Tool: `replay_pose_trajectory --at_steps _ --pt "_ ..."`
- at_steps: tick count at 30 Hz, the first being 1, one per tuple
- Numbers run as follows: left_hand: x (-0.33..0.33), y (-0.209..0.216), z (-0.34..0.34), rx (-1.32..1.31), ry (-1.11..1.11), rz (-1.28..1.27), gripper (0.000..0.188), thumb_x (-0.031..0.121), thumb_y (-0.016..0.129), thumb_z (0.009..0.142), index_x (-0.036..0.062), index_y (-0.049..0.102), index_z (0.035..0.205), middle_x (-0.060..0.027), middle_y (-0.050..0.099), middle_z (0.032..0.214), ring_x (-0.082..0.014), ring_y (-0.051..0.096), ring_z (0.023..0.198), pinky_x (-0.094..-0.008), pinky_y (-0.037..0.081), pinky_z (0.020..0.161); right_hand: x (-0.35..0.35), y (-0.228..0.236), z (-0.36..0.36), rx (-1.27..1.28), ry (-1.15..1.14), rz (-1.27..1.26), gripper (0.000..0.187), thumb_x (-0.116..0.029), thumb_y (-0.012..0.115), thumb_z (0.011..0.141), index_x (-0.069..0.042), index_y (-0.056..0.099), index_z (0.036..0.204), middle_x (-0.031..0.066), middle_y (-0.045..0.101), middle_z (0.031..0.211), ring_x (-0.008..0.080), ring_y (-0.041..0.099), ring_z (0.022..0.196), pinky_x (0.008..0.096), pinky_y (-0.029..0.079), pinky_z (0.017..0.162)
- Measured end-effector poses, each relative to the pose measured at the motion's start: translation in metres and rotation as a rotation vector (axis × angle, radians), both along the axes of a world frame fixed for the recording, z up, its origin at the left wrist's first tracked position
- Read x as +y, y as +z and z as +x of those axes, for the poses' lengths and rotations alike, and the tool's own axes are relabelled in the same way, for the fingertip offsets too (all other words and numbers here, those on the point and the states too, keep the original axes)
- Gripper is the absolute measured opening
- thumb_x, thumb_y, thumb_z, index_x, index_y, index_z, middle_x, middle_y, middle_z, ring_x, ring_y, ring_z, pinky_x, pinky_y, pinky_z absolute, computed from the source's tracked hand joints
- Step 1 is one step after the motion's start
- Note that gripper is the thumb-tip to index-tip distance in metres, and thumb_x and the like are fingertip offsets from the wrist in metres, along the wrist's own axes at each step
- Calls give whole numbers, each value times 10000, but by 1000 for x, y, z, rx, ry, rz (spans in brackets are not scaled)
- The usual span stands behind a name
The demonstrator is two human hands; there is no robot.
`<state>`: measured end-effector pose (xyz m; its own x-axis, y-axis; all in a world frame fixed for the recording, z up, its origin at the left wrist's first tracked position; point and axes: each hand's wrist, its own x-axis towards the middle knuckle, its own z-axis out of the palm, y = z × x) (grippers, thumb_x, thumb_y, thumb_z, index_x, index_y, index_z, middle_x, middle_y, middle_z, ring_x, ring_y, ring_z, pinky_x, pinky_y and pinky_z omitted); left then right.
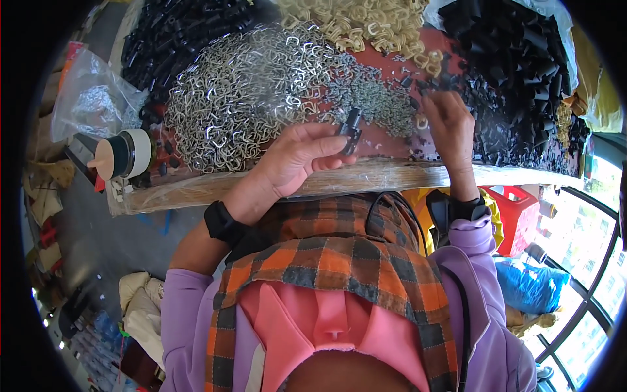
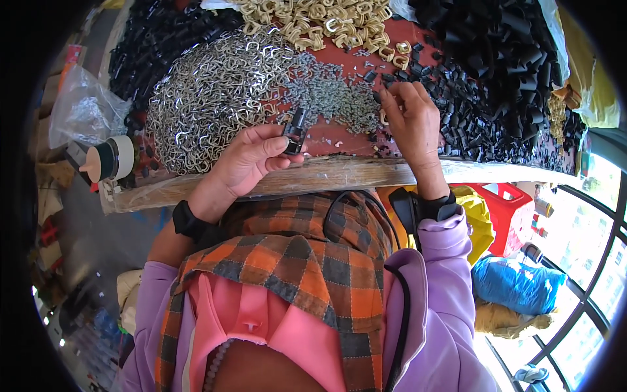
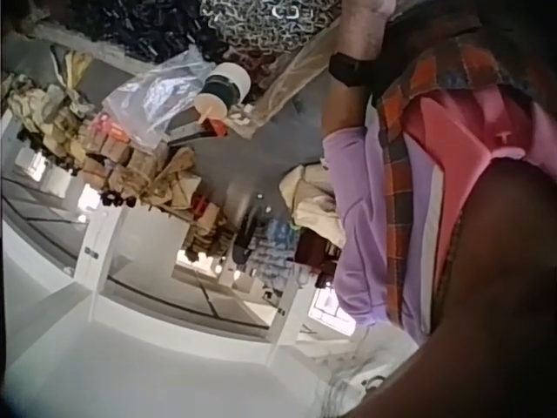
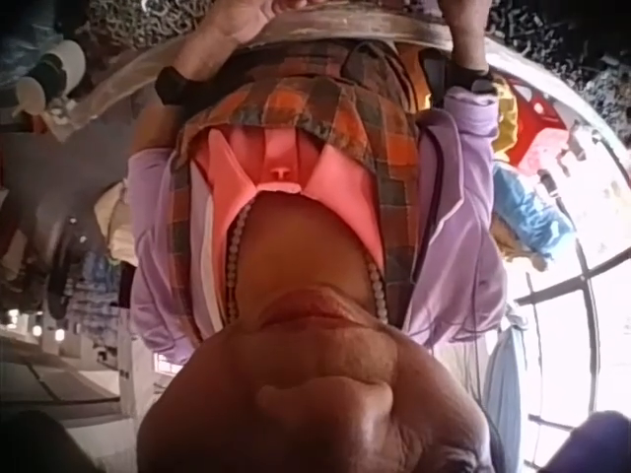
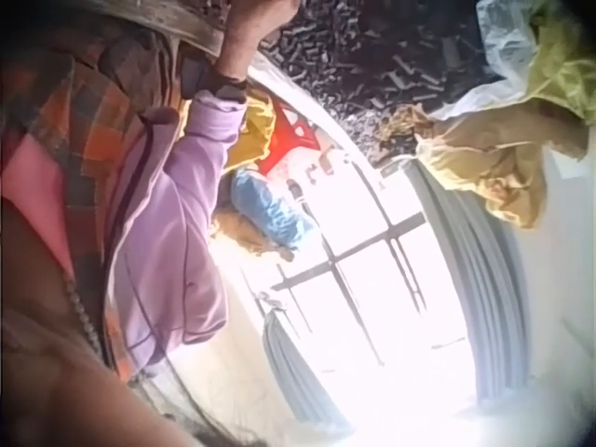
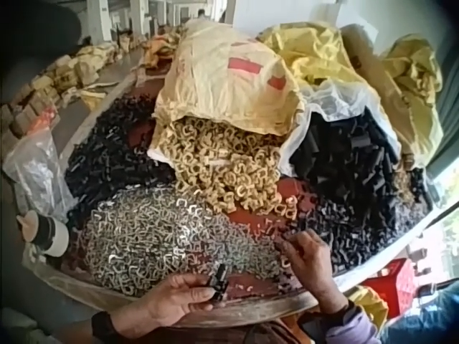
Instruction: Assembling small metal rings onto black plastic components at a factory workstation.
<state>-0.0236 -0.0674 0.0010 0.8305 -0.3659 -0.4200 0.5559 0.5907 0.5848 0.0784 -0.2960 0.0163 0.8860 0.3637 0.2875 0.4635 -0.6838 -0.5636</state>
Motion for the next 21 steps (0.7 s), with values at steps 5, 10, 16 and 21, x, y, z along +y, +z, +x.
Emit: replay_pose_trajectory --at_steps 5,10,16,21 --pt "10 -6 -8 32 55 -37 186 86 513 786 -22 528 937 -133 570 893 -186 583 772 -196 488 628 -6 -5 -14 36 -67 -213 79 -94 573 715 -26 547 745 81 509 652 171 506 532 259 391 501" --pt "11 -6 -7 42 43 -48 182 86 509 790 -22 528 935 -133 572 884 -186 583 767 -196 488 623 -9 -19 -19 -27 -35 -279 107 -99 572 721 -25 563 797 85 519 676 152 513 535 246 395 507" --pt "8 -5 -2 53 21 -17 197 101 516 787 -23 526 938 -139 575 870 -183 586 757 -198 488 622 -16 -13 -16 272 42 116 193 -75 591 700 -15 579 883 81 551 734 144 534 629 237 412 578" --pt "2 7 11 53 -149 -1 233 174 567 757 -17 547 890 -115 586 804 -158 589 696 -185 481 580 7 12 -22 193 459 303 240 -97 633 667 -18 591 890 72 580 833 179 524 754 272 402 684"
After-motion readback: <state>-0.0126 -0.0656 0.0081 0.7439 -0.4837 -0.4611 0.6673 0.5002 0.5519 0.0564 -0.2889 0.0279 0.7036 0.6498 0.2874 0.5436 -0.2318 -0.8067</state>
